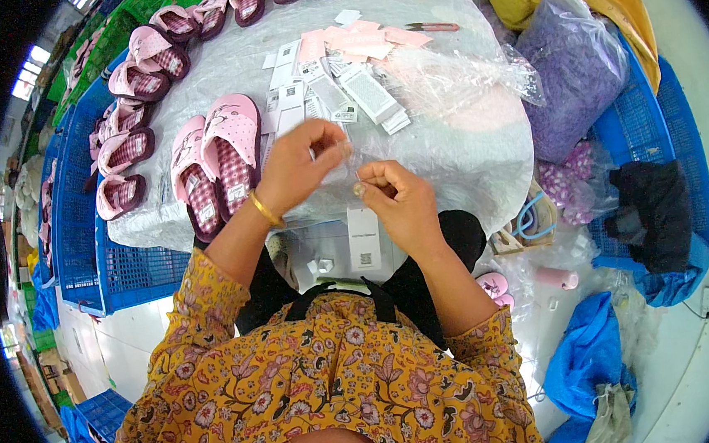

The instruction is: The person sits on the floor and repeatedly picks up pairs of pink slippers, attaches white tags to them, and places them into a green basket. The process is repeated for multiple pairs throughout the clip.

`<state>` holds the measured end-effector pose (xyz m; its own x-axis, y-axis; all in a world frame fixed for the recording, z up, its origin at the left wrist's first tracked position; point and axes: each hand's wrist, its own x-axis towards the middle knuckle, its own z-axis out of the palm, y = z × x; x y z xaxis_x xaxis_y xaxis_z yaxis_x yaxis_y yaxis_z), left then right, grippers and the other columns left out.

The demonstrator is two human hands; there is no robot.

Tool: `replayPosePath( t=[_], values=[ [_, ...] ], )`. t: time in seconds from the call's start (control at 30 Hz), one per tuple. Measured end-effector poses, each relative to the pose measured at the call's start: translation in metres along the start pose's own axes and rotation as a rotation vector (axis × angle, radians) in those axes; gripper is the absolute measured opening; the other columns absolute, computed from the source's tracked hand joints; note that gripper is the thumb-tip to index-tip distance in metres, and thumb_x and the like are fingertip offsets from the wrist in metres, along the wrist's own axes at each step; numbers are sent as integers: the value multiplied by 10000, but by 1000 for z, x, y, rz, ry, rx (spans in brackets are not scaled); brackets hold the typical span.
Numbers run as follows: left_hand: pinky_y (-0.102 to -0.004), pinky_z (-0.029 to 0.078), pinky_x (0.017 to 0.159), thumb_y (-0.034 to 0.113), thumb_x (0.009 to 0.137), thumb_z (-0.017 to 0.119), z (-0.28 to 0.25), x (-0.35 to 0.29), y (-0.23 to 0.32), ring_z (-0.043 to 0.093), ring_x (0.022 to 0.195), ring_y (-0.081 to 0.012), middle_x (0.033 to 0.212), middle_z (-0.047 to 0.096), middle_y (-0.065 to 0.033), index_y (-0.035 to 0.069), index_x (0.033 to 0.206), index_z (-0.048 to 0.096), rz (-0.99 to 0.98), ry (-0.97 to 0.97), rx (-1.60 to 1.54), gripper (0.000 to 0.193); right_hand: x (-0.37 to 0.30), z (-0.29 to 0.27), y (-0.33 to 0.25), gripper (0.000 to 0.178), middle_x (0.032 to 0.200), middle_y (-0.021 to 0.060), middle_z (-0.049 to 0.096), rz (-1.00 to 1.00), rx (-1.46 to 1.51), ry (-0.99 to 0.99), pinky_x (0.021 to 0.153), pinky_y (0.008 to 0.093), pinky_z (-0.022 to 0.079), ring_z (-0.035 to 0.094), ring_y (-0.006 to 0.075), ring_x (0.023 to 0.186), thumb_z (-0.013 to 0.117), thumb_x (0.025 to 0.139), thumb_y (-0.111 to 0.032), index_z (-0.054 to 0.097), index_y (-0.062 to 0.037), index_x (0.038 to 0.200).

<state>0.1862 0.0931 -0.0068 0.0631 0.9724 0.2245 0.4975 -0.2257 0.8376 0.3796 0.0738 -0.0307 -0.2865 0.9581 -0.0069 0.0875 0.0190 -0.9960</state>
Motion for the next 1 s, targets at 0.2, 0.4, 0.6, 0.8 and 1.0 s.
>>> replayPosePath(
  t=[0.2,0.4,0.6,0.8,1.0],
  values=[
    [-408,535,753,208,789,690,7,47,-25,611,945,-259,949,592,-76,131,933,711,184,17,733,165,-2,-2,7,169,847,24,669,-6,33,11,662,221,479,575,52,735,701,879,-69,655,-2,1027],
    [-369,536,687,128,795,623,16,54,-32,614,880,-239,878,572,-59,85,846,661,337,-73,985,77,-7,-8,14,168,852,19,660,7,103,13,656,215,473,562,50,722,703,883,-74,647,-6,1026],
    [-363,543,665,56,755,608,11,44,-21,627,843,-250,882,572,-83,50,825,609,437,11,956,71,-10,-7,15,152,856,13,656,19,88,29,661,210,472,566,50,736,694,888,-68,650,-14,1023],
    [-381,534,687,67,813,602,-6,31,-11,654,805,-260,917,616,-100,53,961,621,246,33,740,149,-13,-5,11,143,855,6,646,15,145,34,669,217,472,563,52,753,690,892,-73,654,-15,1017],
    [-297,511,686,60,871,602,-33,3,6,626,764,-153,938,665,-76,13,1069,640,-112,-81,-31,207,-9,-12,2,125,878,-3,625,-119,35,160,684,214,454,538,56,751,689,884,-58,673,-15,1001]
  ],
)
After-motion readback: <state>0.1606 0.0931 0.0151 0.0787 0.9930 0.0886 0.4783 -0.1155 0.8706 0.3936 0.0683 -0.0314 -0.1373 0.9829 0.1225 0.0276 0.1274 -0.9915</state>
